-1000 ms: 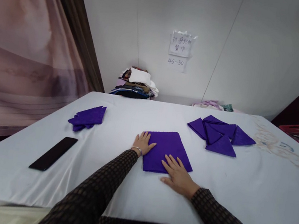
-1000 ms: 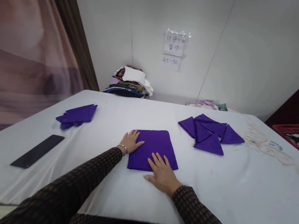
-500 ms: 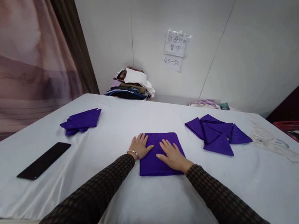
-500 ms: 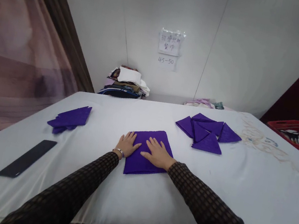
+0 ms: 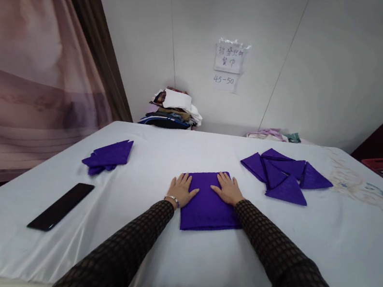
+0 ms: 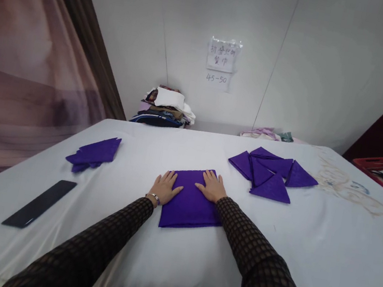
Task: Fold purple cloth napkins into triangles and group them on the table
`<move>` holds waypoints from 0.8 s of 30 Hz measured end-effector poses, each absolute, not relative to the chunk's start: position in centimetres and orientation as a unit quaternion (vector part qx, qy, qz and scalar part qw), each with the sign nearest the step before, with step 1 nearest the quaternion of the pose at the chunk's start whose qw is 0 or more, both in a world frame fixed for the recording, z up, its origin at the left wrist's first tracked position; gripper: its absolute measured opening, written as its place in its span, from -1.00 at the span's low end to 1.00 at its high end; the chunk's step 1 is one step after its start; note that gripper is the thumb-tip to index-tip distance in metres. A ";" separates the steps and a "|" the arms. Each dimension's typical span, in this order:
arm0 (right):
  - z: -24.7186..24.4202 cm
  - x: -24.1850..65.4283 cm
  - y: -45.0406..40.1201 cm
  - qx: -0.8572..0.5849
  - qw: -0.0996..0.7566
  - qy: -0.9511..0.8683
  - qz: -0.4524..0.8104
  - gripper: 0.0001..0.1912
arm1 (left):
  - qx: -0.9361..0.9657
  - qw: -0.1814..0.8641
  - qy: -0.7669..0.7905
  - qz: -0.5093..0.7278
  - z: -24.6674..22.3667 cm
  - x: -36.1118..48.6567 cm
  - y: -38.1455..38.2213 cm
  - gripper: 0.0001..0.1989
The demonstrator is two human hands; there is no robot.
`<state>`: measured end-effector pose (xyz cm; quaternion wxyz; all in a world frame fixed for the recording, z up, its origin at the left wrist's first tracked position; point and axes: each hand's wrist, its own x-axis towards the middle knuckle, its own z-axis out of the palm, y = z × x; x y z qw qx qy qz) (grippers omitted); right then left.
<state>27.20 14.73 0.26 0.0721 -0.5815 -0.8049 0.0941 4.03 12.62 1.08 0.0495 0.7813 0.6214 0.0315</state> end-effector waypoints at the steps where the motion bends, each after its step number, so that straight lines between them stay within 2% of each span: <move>1: 0.2 27.1 14.7 -0.581 0.072 -0.805 0.093 -0.19 | 0.781 0.051 0.622 0.032 1.2 4.0 12.7 -0.25; 7: 0.4 26.9 14.5 -0.586 0.068 -0.802 0.088 -0.20 | 0.777 0.081 0.623 0.035 2.7 4.7 11.7 -0.25; 10: 0.5 26.9 14.6 -0.585 0.066 -0.803 0.090 -0.22 | 0.833 0.048 0.548 0.064 2.8 5.7 8.4 -0.27; 16: 2.2 26.8 14.7 -0.598 0.040 -0.784 0.164 -0.24 | 0.888 0.070 0.450 0.062 1.0 6.1 3.2 -0.27; 24: 2.4 27.7 5.7 -0.515 0.061 -0.841 0.155 -0.25 | 0.889 0.058 0.449 0.074 0.4 5.9 3.6 -0.29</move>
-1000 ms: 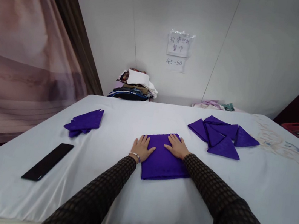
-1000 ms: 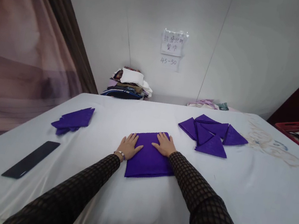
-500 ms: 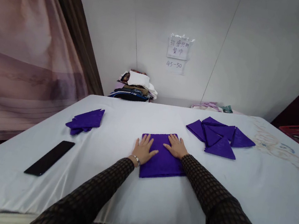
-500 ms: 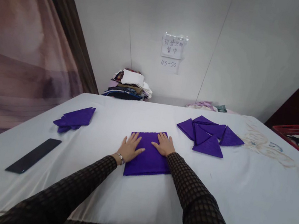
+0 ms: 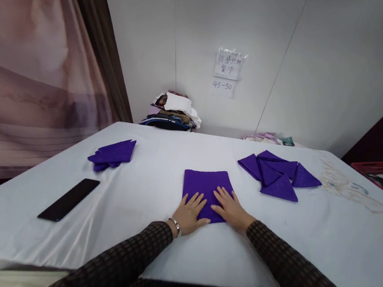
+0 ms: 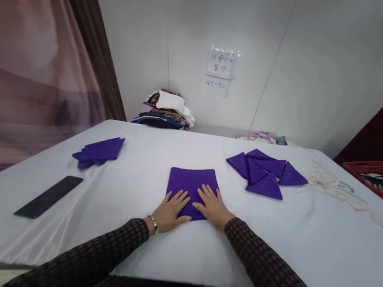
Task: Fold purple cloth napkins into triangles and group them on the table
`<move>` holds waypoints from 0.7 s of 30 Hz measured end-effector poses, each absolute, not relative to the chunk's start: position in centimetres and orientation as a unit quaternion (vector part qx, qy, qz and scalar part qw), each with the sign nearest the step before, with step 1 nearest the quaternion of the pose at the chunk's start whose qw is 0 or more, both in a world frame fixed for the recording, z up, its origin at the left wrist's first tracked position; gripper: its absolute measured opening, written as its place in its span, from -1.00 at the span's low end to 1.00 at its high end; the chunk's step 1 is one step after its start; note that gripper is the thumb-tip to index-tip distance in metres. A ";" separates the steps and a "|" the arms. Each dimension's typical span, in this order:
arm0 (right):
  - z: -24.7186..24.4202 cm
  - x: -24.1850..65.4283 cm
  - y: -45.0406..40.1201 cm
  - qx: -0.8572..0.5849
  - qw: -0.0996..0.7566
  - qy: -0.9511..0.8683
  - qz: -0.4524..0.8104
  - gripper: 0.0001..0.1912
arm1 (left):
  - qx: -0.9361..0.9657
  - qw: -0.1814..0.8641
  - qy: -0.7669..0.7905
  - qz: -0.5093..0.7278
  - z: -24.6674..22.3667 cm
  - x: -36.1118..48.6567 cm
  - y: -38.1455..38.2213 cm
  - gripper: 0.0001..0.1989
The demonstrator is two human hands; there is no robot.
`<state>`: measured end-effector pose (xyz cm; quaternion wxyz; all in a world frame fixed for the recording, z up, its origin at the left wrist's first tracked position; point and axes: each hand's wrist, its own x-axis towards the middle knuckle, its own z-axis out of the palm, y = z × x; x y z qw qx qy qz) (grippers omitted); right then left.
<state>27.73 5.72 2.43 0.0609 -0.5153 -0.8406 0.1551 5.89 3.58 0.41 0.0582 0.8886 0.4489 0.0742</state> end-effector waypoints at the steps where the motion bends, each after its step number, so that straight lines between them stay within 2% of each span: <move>1: 2.1 28.1 4.5 -0.517 0.062 -0.841 0.149 -0.25 | 0.888 0.060 0.450 0.074 0.5 6.0 3.6 -0.28; 6: 1.1 30.4 1.3 -0.519 0.072 -0.842 0.124 -0.29 | 0.882 0.087 0.459 0.065 1.5 6.2 3.4 -0.26; 10: 1.3 31.5 0.3 -0.507 0.123 -0.845 0.112 -0.36 | 0.887 0.095 0.441 0.097 3.0 5.7 2.5 -0.22; 13: 1.4 32.2 -0.3 -0.483 0.171 -0.852 0.111 -0.48 | 0.904 0.077 0.398 0.132 3.7 5.1 1.4 -0.44; 17: 0.7 32.8 -0.4 -0.468 0.212 -0.853 0.096 -0.61 | 0.914 0.042 0.393 0.091 3.7 5.0 0.6 -0.78; 21: 0.4 32.4 -0.6 -0.489 0.223 -0.839 0.083 -0.63 | 0.919 -0.029 0.391 0.037 3.5 4.9 0.9 -0.80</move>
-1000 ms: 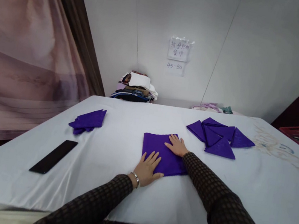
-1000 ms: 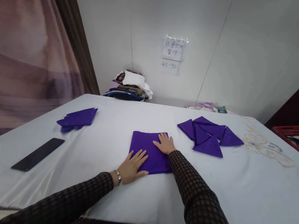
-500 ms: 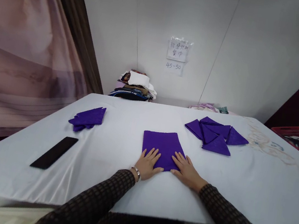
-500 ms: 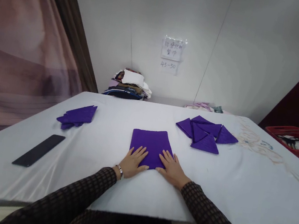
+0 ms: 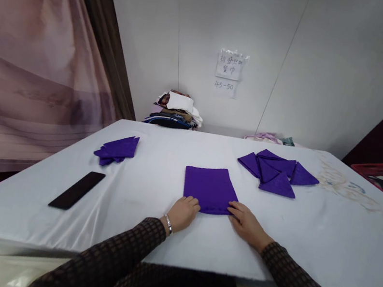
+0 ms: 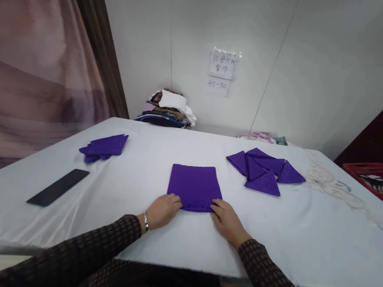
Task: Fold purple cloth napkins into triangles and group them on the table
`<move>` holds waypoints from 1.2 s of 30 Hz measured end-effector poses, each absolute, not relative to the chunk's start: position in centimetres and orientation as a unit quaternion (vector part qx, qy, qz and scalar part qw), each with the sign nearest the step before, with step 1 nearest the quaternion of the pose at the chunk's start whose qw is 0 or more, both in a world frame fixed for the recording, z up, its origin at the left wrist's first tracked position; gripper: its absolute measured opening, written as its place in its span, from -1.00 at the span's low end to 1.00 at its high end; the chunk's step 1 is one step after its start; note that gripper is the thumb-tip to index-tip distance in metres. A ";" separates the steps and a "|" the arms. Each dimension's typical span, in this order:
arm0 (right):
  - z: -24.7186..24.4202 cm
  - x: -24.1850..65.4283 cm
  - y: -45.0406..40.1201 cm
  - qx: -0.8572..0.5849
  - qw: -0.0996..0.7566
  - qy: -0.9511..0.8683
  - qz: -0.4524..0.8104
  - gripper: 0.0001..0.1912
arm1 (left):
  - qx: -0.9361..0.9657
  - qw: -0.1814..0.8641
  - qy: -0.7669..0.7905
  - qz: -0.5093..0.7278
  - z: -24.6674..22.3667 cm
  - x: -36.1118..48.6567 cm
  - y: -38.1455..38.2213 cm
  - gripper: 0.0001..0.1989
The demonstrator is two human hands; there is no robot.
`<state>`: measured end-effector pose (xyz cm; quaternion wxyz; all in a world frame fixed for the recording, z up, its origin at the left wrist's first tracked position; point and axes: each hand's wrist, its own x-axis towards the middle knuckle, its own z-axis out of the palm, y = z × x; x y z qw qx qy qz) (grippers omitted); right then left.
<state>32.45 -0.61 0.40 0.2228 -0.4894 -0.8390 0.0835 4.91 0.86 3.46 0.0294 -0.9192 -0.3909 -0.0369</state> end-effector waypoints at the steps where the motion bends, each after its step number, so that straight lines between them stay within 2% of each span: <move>1: 0.5 32.1 -0.9 -0.499 0.216 -0.835 0.085 -0.62 | -0.921 0.044 -0.386 -0.032 3.5 4.6 1.1 -0.80; 7: 2.5 26.4 -5.2 -0.485 0.142 -0.847 0.166 -0.51 | -0.906 0.070 -0.414 -0.043 4.5 -0.7 3.5 -0.79; 10: 3.4 23.6 -6.9 -0.416 0.133 -0.870 0.229 -0.43 | -0.883 0.051 -0.465 -0.043 4.8 -3.4 4.4 -0.75; 13: 4.0 22.9 -6.4 -0.393 0.146 -0.875 0.242 -0.45 | -0.863 0.008 -0.500 -0.070 4.5 -4.1 3.9 -0.64; 16: 4.2 23.9 -3.9 -0.422 0.182 -0.863 0.210 -0.51 | -0.857 -0.019 -0.496 -0.137 4.1 -2.7 2.7 -0.58; 21: 4.3 24.0 2.2 -0.458 0.185 -0.854 0.162 -0.54 | -0.839 -0.034 -0.502 -0.207 3.4 0.5 2.5 -0.67; 24: 4.4 22.1 5.5 -0.469 0.151 -0.858 0.144 -0.51 | -0.817 -0.018 -0.549 -0.178 2.8 1.3 3.4 -0.58; 29: 4.2 18.1 9.6 -0.444 0.095 -0.883 0.119 -0.43 | -0.780 -0.026 -0.618 -0.097 1.6 1.5 4.2 -0.31; 36: 2.4 16.9 14.4 -0.450 0.053 -0.883 0.121 -0.32 | -0.783 -0.008 -0.615 -0.094 0.4 1.3 4.1 -0.29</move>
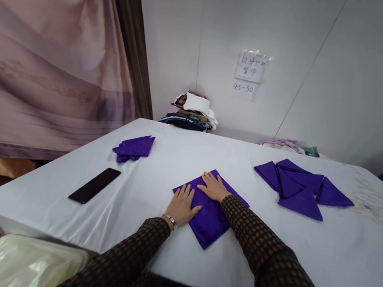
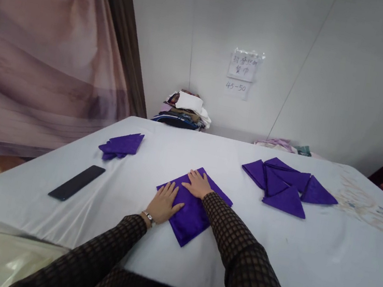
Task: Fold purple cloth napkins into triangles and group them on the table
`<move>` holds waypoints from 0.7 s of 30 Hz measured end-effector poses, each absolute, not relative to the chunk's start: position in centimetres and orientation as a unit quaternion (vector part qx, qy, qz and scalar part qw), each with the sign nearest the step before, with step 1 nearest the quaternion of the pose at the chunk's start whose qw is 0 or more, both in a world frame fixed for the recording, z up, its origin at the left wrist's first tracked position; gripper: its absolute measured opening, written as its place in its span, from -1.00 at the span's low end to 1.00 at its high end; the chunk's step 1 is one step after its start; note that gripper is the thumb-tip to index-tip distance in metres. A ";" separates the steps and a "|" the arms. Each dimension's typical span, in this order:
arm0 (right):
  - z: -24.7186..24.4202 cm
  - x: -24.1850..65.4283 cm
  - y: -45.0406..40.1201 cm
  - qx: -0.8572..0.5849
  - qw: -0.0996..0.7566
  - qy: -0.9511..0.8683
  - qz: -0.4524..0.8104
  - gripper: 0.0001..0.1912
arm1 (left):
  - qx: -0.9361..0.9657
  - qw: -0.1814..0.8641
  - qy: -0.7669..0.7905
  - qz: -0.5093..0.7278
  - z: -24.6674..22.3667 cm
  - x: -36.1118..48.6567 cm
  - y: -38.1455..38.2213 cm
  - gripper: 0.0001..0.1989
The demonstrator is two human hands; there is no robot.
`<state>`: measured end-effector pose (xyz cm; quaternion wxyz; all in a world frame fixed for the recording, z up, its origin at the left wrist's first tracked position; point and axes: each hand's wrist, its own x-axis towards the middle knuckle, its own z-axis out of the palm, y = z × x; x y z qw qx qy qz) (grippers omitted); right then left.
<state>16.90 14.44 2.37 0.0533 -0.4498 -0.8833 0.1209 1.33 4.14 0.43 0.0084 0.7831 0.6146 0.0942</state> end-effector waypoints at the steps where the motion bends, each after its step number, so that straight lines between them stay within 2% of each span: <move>1: 2.1 17.2 15.0 -0.456 0.053 -0.881 0.119 -0.31 | 0.784 0.008 0.614 0.096 0.3 1.3 4.2 -0.29; 13: 1.0 19.6 18.1 -0.591 0.063 -0.797 0.109 -0.28 | 0.781 0.012 0.620 0.078 0.7 1.3 3.9 -0.28; 21: 2.8 26.4 15.0 -0.604 0.065 -0.791 0.073 -0.59 | 0.780 0.013 0.621 0.079 0.6 1.4 4.1 -0.27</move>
